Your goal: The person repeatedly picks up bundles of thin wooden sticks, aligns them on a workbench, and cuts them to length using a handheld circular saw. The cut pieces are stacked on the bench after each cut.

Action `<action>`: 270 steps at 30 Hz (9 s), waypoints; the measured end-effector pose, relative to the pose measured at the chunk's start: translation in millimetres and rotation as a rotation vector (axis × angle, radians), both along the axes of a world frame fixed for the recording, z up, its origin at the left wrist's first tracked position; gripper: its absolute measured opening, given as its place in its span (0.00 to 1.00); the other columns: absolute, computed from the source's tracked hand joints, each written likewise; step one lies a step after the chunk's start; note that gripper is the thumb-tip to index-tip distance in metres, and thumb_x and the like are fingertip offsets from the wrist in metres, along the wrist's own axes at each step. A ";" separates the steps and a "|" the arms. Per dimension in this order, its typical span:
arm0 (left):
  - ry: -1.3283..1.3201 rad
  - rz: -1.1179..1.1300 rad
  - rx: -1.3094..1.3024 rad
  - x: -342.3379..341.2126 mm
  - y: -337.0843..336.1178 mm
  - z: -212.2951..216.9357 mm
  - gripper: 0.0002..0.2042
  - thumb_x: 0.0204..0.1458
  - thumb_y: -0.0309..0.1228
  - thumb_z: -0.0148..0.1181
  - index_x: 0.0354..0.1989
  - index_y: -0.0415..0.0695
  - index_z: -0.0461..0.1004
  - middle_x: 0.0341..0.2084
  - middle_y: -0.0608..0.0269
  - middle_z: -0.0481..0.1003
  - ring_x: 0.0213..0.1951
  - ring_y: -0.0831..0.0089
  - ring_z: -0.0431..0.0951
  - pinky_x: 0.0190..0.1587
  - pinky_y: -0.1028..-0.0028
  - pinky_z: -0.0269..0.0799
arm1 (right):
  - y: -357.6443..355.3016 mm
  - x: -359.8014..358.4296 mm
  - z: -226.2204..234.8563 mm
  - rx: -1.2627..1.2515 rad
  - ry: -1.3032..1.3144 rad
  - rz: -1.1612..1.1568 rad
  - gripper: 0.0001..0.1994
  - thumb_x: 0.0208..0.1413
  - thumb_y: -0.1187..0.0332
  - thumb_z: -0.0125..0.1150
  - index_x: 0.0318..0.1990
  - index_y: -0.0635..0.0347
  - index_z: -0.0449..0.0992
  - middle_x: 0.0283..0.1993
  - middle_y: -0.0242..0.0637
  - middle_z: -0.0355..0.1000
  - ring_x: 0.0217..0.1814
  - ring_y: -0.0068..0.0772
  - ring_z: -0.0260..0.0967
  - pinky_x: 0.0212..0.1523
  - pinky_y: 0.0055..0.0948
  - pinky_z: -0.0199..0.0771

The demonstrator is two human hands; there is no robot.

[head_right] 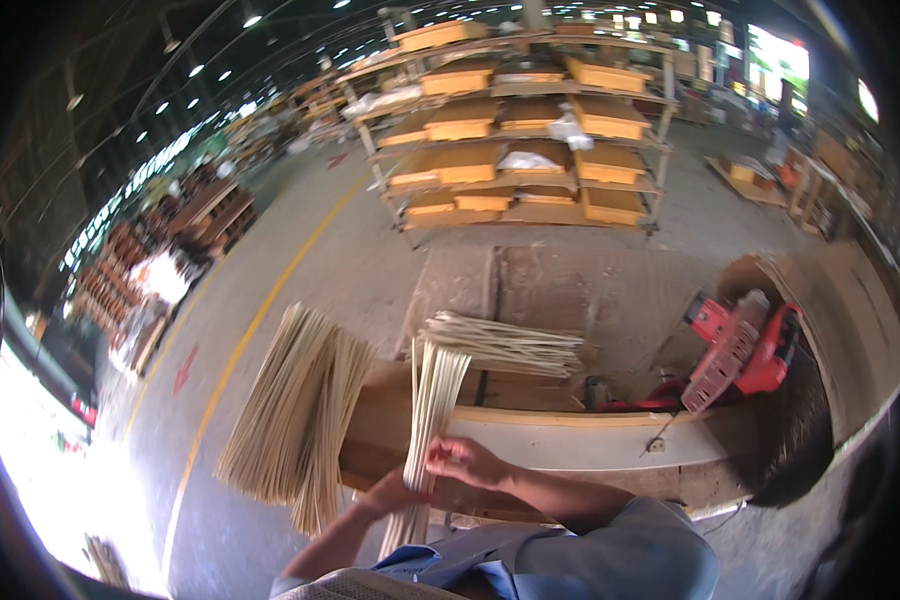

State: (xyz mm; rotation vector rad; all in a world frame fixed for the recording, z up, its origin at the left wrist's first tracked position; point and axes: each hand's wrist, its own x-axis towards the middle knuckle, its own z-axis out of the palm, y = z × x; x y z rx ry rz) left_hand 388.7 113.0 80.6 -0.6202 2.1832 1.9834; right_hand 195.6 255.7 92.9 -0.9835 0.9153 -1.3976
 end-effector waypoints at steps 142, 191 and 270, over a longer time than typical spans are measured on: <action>-0.497 0.511 -1.103 73.6 -116.4 0.7 0.49 0.51 0.39 0.71 0.79 0.46 0.46 0.57 0.34 0.72 0.57 0.38 0.75 0.57 0.50 0.75 | -192.7 77.9 -95.4 0.506 -0.618 -0.426 0.29 0.76 0.49 0.45 0.71 0.63 0.64 0.71 0.45 0.68 0.71 0.43 0.66 0.72 0.46 0.64; 0.181 0.597 -0.198 86.2 -102.3 75.4 0.34 0.55 0.21 0.66 0.73 0.39 0.64 0.51 0.59 0.80 0.50 0.75 0.79 0.55 0.74 0.74 | -129.2 90.6 -51.0 0.414 0.166 -0.719 0.23 0.67 0.57 0.65 0.61 0.64 0.70 0.52 0.36 0.76 0.51 0.26 0.72 0.52 0.31 0.73; 0.815 0.460 0.234 -112.9 -88.4 139.4 0.17 0.62 0.20 0.60 0.59 0.34 0.72 0.46 0.57 0.80 0.47 0.69 0.81 0.52 0.69 0.76 | -126.7 2.7 101.1 -0.144 -0.019 -0.856 0.18 0.51 0.79 0.67 0.52 0.70 0.78 0.44 0.36 0.80 0.47 0.23 0.76 0.48 0.27 0.76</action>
